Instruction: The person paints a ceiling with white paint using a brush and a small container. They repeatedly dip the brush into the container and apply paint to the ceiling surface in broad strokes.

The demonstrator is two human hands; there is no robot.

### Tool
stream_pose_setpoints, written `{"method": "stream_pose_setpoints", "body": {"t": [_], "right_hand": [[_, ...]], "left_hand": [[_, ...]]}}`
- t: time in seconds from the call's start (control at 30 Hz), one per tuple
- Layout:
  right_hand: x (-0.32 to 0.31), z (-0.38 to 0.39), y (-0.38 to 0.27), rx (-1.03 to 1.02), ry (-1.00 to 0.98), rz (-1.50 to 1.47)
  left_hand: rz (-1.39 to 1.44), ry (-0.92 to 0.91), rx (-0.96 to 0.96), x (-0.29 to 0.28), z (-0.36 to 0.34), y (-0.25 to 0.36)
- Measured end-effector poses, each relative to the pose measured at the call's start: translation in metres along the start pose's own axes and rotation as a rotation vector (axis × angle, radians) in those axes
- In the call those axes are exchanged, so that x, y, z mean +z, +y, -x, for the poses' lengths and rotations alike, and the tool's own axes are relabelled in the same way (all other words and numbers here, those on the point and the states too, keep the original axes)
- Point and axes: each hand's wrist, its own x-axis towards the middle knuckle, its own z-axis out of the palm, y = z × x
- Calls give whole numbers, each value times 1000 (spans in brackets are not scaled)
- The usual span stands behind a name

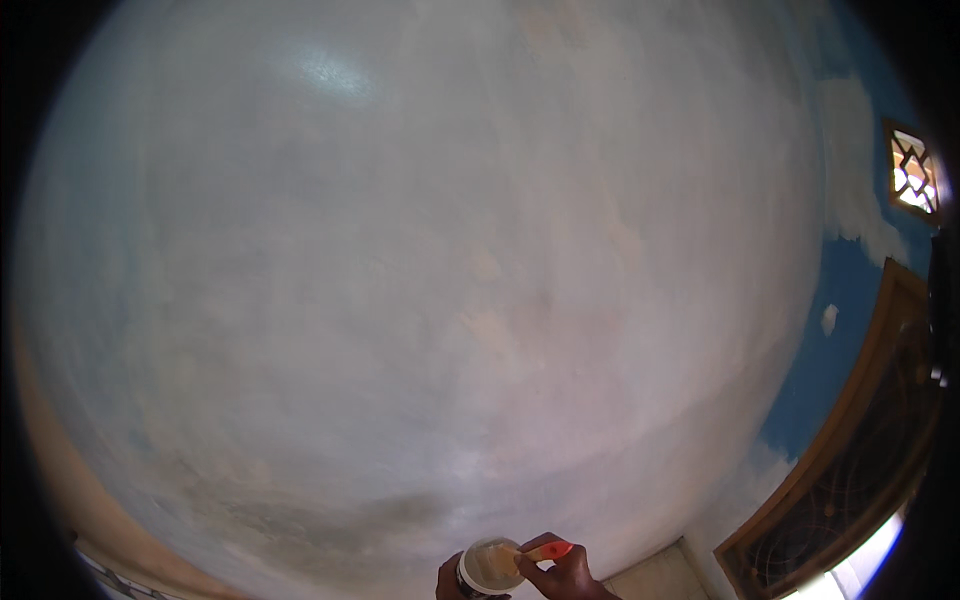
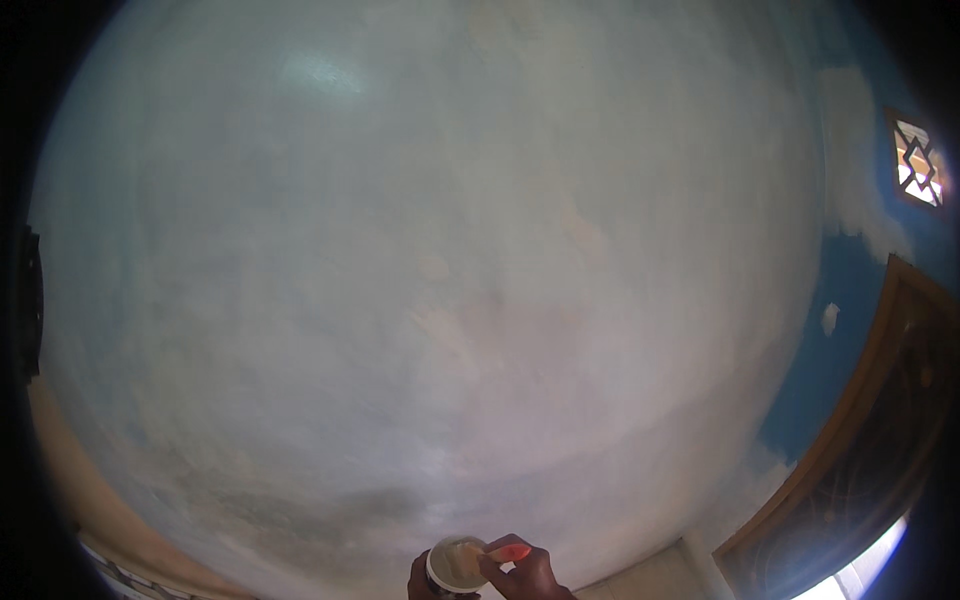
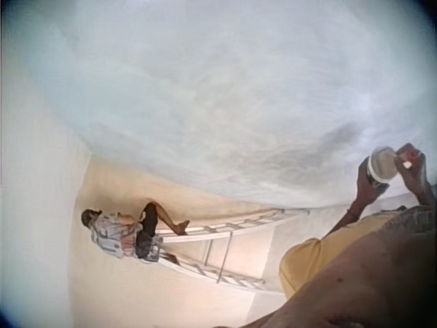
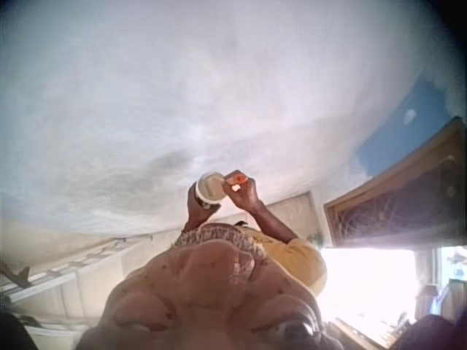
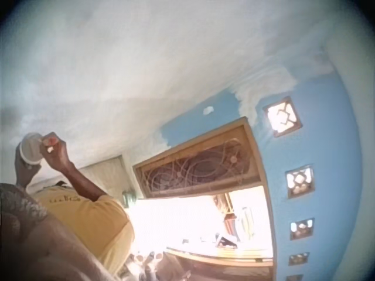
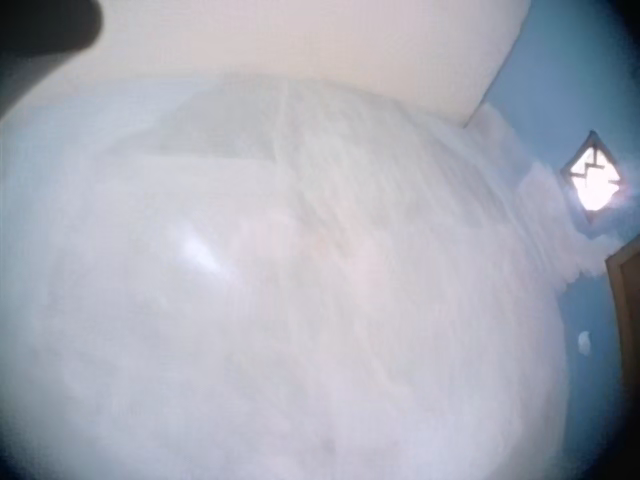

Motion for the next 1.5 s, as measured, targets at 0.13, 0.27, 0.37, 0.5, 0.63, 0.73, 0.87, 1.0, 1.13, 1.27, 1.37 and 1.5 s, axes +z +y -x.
{"method": "stream_pose_setpoints", "body": {"t": [0.13, 0.27, 0.37, 0.5, 0.63, 0.73, 0.87, 1.0, 1.13, 1.27, 1.37, 1.5], "right_hand": [[5, -1, -12, -71, -90, 54], [15, 1, 0, -153, -55, 5], [18, -3, -3, -107, -57, 46], [16, -2, -19, -53, -62, 39], [11, -6, -10, -14, -65, -20], [15, -5, -12, 168, 23, -342], [18, -4, -28, 479, 146, -622], [-1, -21, 1, 595, 128, -929], [-10, -26, 21, 673, 119, -1075], [-14, -25, 51, 693, 72, -1368], [-14, -29, 57, 714, 87, -1391], [-15, -26, 56, 388, -163, -1745]], "left_hand": [[-15, 33, 3, -8, 7, -8], [-81, 95, 56, -16, 19, 1], [-28, 124, 46, -21, 20, 9], [149, 99, 2, -22, 26, -9], [141, 131, 6, -17, 25, -19], [6, 160, -64, -17, 23, 36], [-92, 204, 39, -22, 24, 31], [-95, 217, -44, -9, 8, 37], [-96, 178, -122, 2, -1, 55], [-120, 138, -144, 8, -12, 47], [-36, 118, -176, 13, -20, 45], [40, 113, -272, 22, -24, 51]]}}
